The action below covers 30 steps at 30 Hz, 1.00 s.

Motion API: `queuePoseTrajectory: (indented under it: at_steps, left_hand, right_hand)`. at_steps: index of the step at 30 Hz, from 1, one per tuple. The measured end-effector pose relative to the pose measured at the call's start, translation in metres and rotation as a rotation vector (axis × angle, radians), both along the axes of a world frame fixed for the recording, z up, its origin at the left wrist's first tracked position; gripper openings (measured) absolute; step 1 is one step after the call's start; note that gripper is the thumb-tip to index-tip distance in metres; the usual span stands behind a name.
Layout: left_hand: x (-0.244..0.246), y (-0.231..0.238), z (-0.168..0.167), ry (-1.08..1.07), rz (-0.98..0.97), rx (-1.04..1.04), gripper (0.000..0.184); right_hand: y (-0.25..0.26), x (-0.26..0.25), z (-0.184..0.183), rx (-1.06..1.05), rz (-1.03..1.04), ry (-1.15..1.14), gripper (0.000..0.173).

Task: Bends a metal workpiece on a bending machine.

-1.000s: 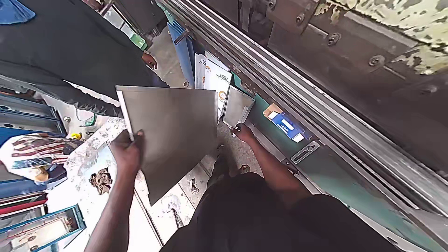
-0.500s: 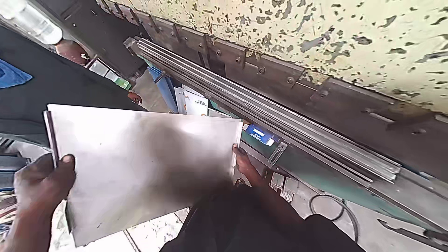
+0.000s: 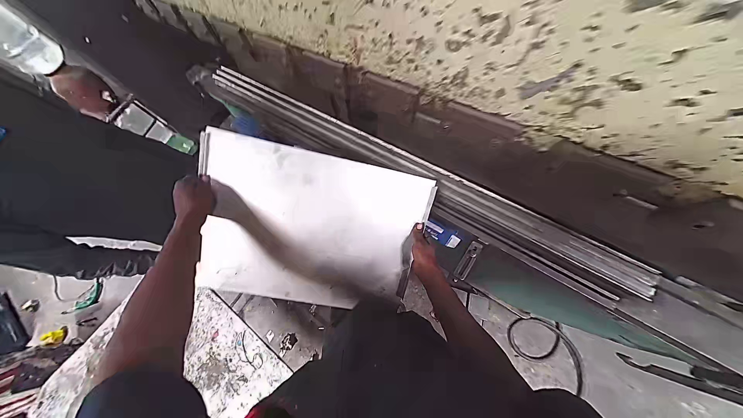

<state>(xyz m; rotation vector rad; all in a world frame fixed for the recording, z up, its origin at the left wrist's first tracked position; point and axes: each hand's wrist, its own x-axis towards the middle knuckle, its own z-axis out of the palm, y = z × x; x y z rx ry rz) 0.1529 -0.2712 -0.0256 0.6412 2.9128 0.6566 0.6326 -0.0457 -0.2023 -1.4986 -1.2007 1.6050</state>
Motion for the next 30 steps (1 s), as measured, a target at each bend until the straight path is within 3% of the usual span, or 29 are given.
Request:
queuePoseTrajectory:
  at_steps: [5,8,11,14,15,17,19,21,22,24,30]
  left_hand:
    - [-0.105,0.046,-0.036,-0.006,-0.115,-0.073,0.045]
    - [-0.156,0.059,-0.044,-0.012,-0.208,-0.029,0.043]
    - [-0.125,0.015,-0.052,0.125,-0.085,0.351,0.055]
    - [-0.036,-0.044,-0.101,0.122,0.343,0.635,0.066]
    - [-0.008,-0.055,-0.128,0.003,0.482,0.726,0.063]
    - [0.041,-0.067,-0.175,-0.456,0.638,0.704,0.05]
    - [0.07,-0.059,-0.198,-1.03,0.478,0.668,0.059]
    - [0.081,-0.039,-0.198,-1.297,0.283,0.756,0.061]
    - [0.081,-0.029,-0.191,-1.309,0.238,0.801,0.054]
    - [0.077,-0.009,-0.179,-1.185,0.329,0.747,0.042]
    - [0.033,0.007,-0.173,-1.079,0.451,0.816,0.035]
  right_hand:
    - [-0.001,-0.07,0.002,-0.039,0.003,-0.158,0.059]
    - [0.002,-0.117,0.01,-0.002,0.068,-0.456,0.07]
    - [0.005,-0.155,0.014,0.023,0.16,-0.636,0.069]
    - [0.011,-0.183,0.015,-0.011,0.115,-0.631,0.066]
    - [0.013,-0.192,0.015,-0.04,0.065,-0.568,0.067]
    - [0.015,-0.206,0.014,-0.065,-0.036,-0.432,0.065]
    - [0.02,-0.216,0.013,-0.059,-0.048,-0.293,0.062]
    - [0.02,-0.224,0.016,-0.055,-0.056,-0.233,0.061]
    - [0.02,-0.229,0.02,-0.056,-0.062,-0.25,0.061]
    - [0.024,-0.24,0.03,-0.067,-0.07,-0.275,0.062]
    - [0.043,-0.284,0.032,-0.121,-0.043,-0.199,0.058]
